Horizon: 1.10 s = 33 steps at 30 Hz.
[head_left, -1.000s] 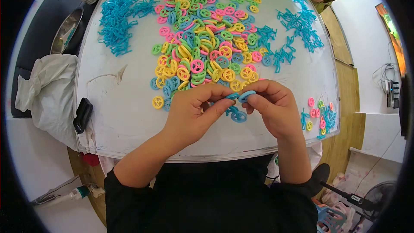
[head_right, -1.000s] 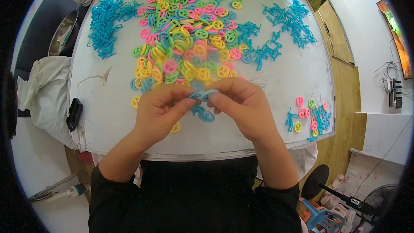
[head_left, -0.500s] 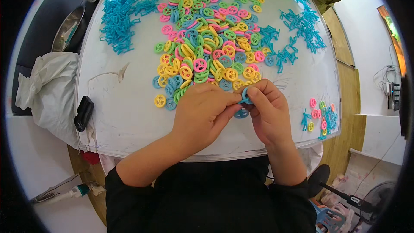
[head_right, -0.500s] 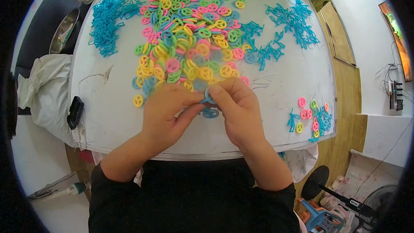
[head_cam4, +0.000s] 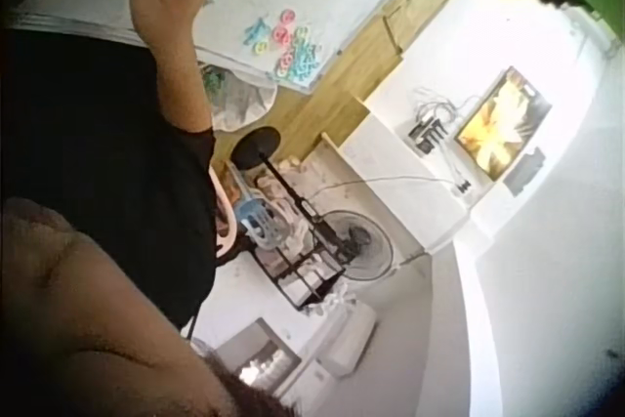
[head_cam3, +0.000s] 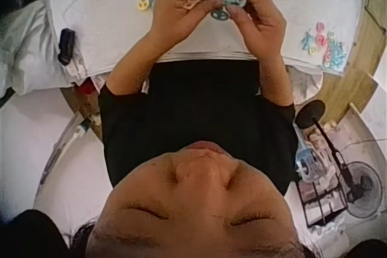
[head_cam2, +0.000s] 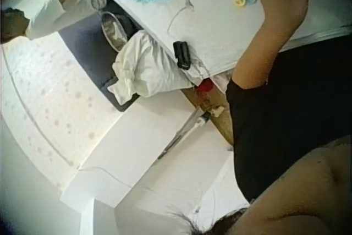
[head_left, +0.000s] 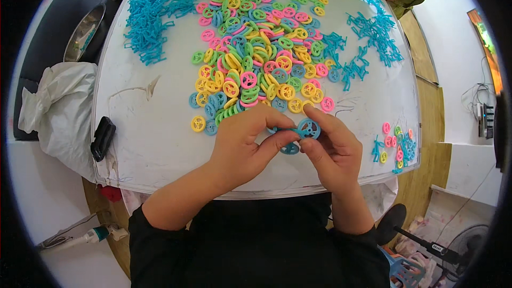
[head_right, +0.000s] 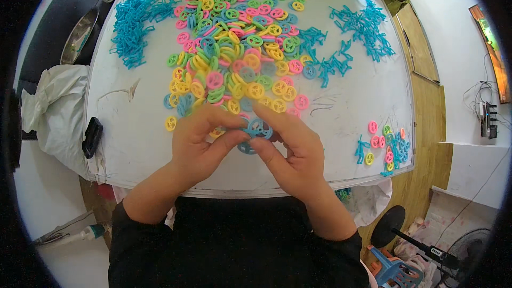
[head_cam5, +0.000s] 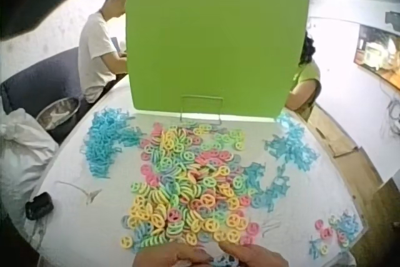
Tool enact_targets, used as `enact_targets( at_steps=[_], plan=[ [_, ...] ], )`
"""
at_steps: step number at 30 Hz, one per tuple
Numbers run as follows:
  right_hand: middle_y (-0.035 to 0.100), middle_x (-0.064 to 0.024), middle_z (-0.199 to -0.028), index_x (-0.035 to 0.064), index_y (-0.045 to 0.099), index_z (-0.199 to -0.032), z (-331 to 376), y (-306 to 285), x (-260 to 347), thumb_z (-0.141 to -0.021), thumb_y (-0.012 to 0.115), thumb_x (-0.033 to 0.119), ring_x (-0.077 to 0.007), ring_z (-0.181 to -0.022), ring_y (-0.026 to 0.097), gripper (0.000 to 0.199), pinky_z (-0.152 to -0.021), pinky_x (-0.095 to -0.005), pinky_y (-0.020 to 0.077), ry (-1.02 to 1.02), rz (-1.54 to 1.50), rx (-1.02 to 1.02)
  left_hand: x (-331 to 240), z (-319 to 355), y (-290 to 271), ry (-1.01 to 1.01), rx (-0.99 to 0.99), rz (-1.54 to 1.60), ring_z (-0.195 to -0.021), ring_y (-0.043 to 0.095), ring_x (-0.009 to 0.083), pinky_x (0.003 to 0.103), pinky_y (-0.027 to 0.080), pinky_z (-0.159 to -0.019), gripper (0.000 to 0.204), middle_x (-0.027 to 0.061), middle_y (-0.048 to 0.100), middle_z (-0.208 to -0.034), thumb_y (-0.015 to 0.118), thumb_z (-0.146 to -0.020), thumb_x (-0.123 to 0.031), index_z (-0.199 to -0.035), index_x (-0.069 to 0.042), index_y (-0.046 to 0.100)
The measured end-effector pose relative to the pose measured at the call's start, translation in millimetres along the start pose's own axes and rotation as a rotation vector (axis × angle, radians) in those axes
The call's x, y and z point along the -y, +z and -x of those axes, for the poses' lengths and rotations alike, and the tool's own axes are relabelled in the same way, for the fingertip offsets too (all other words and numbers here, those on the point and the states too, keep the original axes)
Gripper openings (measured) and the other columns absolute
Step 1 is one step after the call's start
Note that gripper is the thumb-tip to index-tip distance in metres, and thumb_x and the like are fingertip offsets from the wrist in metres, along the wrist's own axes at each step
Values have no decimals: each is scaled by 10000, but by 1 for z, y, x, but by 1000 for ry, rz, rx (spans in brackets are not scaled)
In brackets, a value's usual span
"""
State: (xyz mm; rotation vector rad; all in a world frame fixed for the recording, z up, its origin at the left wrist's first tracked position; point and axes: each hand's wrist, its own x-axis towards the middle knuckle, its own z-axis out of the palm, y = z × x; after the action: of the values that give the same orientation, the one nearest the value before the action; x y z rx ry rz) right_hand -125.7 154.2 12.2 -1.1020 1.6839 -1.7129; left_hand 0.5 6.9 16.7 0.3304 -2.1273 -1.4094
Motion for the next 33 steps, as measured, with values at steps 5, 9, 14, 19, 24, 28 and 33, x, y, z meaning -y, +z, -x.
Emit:
enact_targets(
  at_steps=[5, 9, 14, 19, 24, 28, 33],
  plan=[
    [676, -77, -982, 9, 626, -1272, -4, -9, 2, -834, 753, 29, -129, -826, 627, 457, -704, -263, 510, 108, -21, 58, 6, 3, 1, -2, 18, 137, -874, 671, 162, 279, 516, -776, 169, 77, 700, -920, 769, -811, 8, -959, -22, 693],
    [677, -75, -922, -7, 633, -1242, -11, -12, 5, -827, 758, 18, -144, -759, 628, 435, -661, -260, 510, -259, 435, 104, 7, 5, 6, -112, -6, 261, -866, 669, 156, 278, 516, -773, 167, 74, 698, -915, 767, -812, 10, -959, -20, 693],
    [661, -67, -851, -29, 605, -1249, -7, -7, 16, -872, 725, 39, -165, -709, 621, 401, -628, -262, 518, -222, 560, 78, 0, 3, 5, -6, -22, 97, -761, 671, 164, 272, 504, -678, 117, 78, 699, -838, 752, -831, -30, -934, -30, 697],
    [652, -94, -929, -39, 559, -1254, 0, -4, 6, -964, 604, 90, -154, -774, 633, 321, -683, -285, 537, 365, -461, 5, 11, 1, 7, 78, 11, 57, -773, 679, 219, 302, 514, -684, 168, 76, 713, -878, 777, -809, -82, -959, -60, 706],
    [634, -117, -954, -45, 586, -1137, 14, -37, 15, -935, 602, 58, -169, -800, 634, 227, -709, -308, 537, 263, -263, 20, 4, -5, -1, 251, 218, -7, -926, 705, 233, 348, 542, -813, 372, 119, 722, -1020, 856, -744, -158, -1056, -44, 691],
    [645, -116, -986, -49, 646, -1004, 68, -134, 50, -854, 612, -49, -159, -876, 638, 154, -743, -269, 513, 170, 118, -4, -4, -11, -14, 300, 182, 50, -979, 687, 261, 347, 520, -844, 360, 133, 708, -1093, 814, -777, -163, -1085, -31, 680],
    [672, -103, -907, -43, 654, -1035, 160, -209, 41, -824, 634, -11, -176, -854, 660, 215, -733, -290, 518, 800, 507, -4, 4, -4, -17, 43, -36, 223, -909, 669, 183, 286, 508, -797, 146, 109, 712, -1017, 668, -892, -25, -1035, -1, 682]
  ],
)
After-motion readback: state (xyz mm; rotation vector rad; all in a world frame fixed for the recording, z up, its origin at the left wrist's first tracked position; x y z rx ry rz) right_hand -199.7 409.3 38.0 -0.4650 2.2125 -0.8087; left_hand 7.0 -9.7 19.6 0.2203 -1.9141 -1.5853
